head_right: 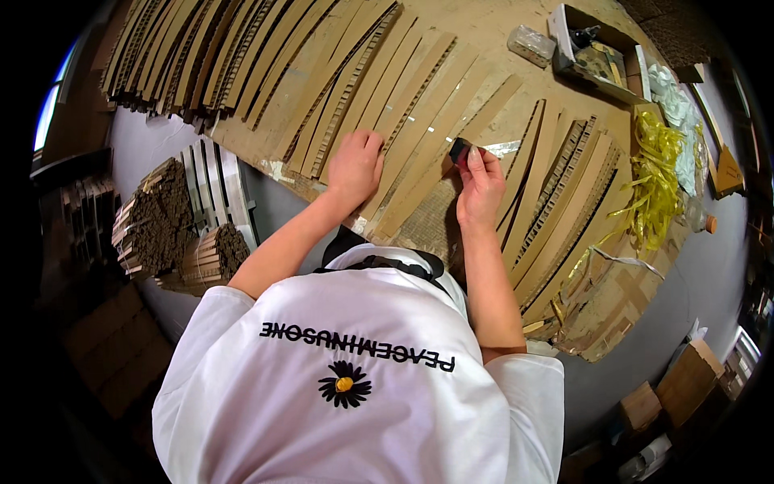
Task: The person repeatedly marks thin cardboard strips with a small red marker, then stacks them on a table. The person handles the strips one at a time, aligning them before marking and stacking them in a pile.
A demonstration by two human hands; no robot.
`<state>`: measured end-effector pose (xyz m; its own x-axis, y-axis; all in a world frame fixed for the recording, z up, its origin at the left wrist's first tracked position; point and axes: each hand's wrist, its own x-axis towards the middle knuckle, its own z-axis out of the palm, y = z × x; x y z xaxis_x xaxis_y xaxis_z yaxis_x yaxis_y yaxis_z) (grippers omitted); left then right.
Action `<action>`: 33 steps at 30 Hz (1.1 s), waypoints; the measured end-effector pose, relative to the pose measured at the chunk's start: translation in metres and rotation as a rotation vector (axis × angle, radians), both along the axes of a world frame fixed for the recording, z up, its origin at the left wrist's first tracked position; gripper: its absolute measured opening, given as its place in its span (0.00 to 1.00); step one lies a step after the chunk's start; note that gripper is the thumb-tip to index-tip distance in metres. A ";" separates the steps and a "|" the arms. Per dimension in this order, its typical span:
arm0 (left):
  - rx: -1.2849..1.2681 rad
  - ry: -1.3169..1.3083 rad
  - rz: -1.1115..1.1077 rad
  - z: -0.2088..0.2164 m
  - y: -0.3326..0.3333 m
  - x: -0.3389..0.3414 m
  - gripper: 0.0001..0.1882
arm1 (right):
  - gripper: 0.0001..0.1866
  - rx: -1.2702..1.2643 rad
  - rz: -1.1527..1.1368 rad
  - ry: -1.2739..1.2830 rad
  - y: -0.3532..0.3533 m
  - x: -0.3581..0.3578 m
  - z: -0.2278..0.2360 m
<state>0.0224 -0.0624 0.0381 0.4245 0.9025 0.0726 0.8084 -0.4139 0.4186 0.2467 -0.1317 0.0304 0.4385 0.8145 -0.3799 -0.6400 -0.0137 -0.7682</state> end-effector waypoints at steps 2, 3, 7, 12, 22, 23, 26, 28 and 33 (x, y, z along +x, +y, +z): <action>-0.043 0.007 0.008 -0.001 0.000 -0.002 0.13 | 0.10 -0.009 0.030 -0.014 0.002 0.000 0.001; -0.069 0.037 0.023 0.002 0.001 -0.001 0.12 | 0.10 -0.014 0.042 -0.025 0.001 0.001 0.001; -0.021 -0.001 -0.021 0.007 -0.016 -0.005 0.11 | 0.09 -0.046 0.017 -0.061 0.001 0.004 0.005; -0.127 -0.027 -0.173 0.008 -0.063 0.009 0.13 | 0.08 -0.021 0.042 -0.044 -0.002 0.012 -0.001; -0.258 0.091 -0.370 -0.007 -0.079 0.018 0.15 | 0.07 -0.116 -0.005 0.037 -0.019 -0.002 0.007; -0.238 0.058 -0.314 -0.001 -0.076 0.018 0.14 | 0.08 -0.125 -0.003 0.021 -0.022 -0.003 0.004; -0.068 -0.012 -0.155 0.024 -0.061 0.016 0.15 | 0.08 -0.150 -0.016 -0.005 -0.026 -0.008 0.003; 0.171 -0.017 -0.081 0.026 -0.050 0.016 0.19 | 0.08 -0.140 -0.022 0.045 -0.022 -0.012 -0.001; 0.148 0.085 -0.089 -0.013 -0.022 0.003 0.22 | 0.09 -0.100 -0.014 0.180 0.017 -0.042 0.006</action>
<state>0.0250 -0.0839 0.0254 0.5125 0.8432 0.1624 0.7957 -0.5375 0.2792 0.2044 -0.1151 0.0361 0.3672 0.7635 -0.5313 -0.7672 -0.0743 -0.6371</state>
